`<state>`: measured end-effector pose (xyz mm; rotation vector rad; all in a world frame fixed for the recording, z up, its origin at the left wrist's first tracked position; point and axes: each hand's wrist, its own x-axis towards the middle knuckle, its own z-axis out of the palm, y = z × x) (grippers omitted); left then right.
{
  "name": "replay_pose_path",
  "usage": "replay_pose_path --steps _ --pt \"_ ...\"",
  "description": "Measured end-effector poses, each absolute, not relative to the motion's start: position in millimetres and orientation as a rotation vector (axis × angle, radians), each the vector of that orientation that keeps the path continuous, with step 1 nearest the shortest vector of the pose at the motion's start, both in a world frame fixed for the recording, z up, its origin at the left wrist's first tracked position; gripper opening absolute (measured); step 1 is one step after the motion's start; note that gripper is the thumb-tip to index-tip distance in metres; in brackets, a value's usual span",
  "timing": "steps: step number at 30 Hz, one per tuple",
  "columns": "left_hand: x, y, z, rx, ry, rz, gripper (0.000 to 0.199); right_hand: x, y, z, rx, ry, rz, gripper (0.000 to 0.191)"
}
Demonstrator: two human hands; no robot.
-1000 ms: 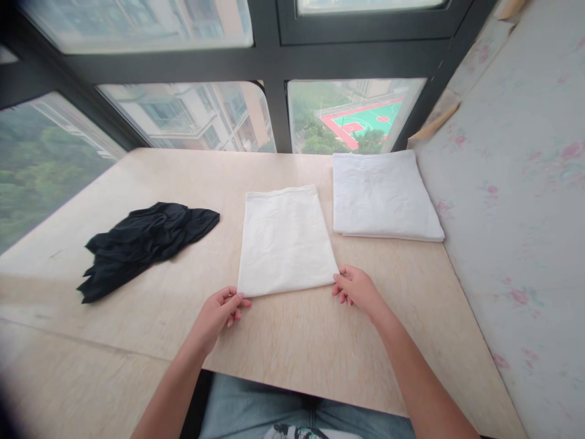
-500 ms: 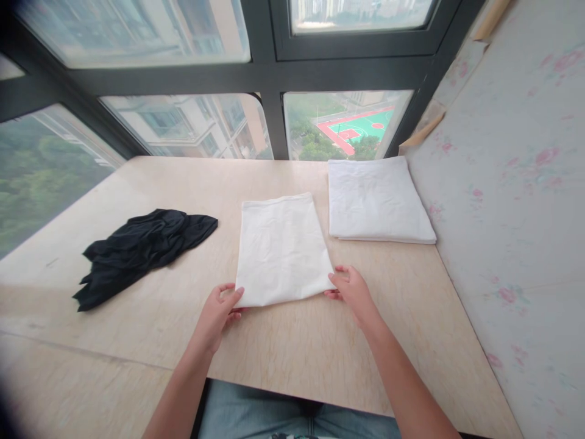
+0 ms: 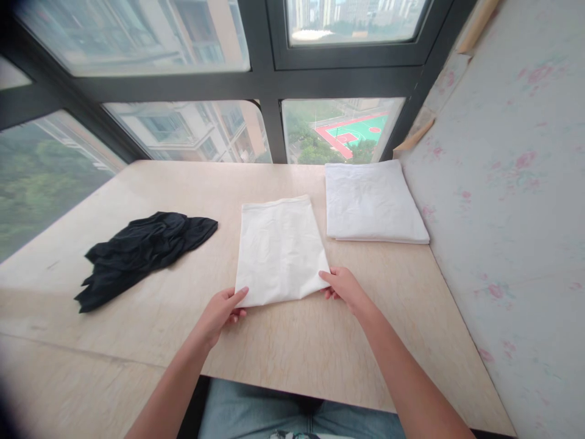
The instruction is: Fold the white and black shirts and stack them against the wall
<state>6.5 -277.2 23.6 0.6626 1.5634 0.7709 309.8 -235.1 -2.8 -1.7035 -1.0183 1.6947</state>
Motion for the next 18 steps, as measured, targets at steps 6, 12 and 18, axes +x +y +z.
replay_pose_path --steps 6,12,18 --pt "9 -285 40 0.588 1.394 0.977 0.039 310 -248 10 -1.455 -0.699 1.660 0.030" --pt "21 -289 107 0.693 1.400 1.189 0.033 326 -260 85 -1.232 -0.737 1.547 0.036" --pt "44 -272 184 0.929 1.302 1.370 0.038 354 -259 180 -1.137 -0.816 1.344 0.038"
